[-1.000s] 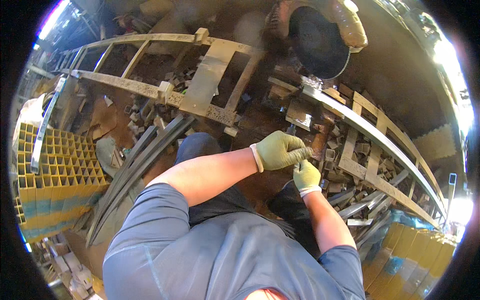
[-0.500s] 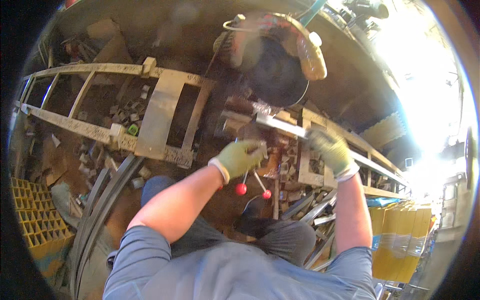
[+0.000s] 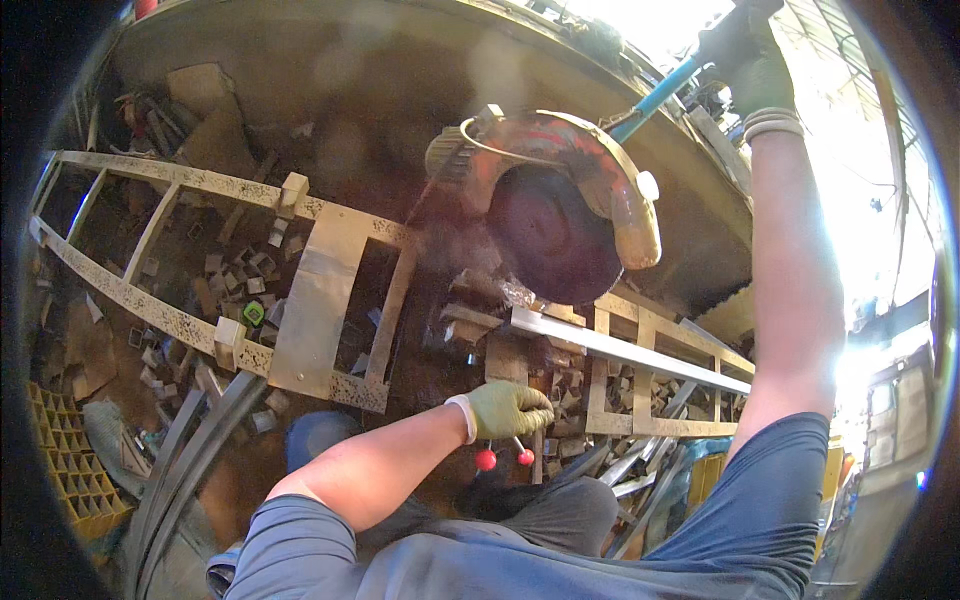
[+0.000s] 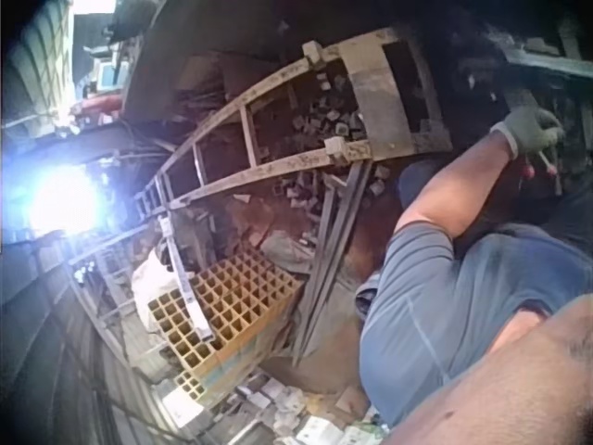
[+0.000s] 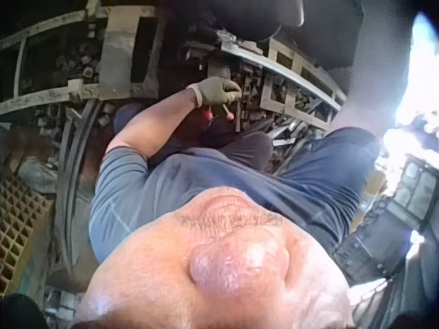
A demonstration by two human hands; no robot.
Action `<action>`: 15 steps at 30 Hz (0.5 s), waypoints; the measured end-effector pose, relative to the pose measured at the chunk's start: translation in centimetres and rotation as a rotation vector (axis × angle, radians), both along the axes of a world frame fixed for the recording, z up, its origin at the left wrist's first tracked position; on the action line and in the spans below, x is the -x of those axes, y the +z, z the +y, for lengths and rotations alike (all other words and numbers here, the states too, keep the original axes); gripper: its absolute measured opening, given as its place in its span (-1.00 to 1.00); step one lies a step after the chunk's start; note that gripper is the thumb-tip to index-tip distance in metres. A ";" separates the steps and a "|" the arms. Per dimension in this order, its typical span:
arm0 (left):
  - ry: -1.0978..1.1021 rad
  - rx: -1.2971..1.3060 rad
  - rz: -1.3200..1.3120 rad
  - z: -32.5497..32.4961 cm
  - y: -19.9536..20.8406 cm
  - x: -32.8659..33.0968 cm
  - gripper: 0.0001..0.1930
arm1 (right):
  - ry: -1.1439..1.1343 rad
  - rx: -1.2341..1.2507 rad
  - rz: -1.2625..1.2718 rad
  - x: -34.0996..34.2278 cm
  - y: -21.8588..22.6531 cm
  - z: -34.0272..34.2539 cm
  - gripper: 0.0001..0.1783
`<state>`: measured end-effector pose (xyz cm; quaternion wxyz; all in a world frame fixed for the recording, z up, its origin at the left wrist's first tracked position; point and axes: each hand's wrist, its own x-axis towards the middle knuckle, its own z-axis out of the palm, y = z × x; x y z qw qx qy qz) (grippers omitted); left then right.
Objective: The person measures and cuts metal bars using a chop saw in a workshop. They repeatedly measure the metal, position it in the saw, cut it, and then remove the cut pieces.
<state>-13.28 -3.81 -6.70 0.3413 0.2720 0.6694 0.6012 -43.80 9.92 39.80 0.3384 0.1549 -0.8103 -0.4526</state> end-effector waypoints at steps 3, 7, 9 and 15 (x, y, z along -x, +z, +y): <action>-0.046 -0.004 -0.144 -0.7 0.3 0.3 -0.55 | 0.833 1.574 -0.698 0.1 0.1 -1.7 -0.56; -0.139 -0.075 0.041 0.7 1.3 -0.1 -0.58 | 1.257 2.050 -1.359 5.8 4.6 3.8 -0.46; -0.191 0.000 -0.015 -0.5 3.3 0.2 -0.60 | 1.088 1.997 -1.248 4.5 3.8 3.3 -0.41; -0.230 -0.052 -0.201 -0.5 2.7 -0.5 -0.60 | 0.767 1.465 -0.918 3.1 3.1 2.1 -0.53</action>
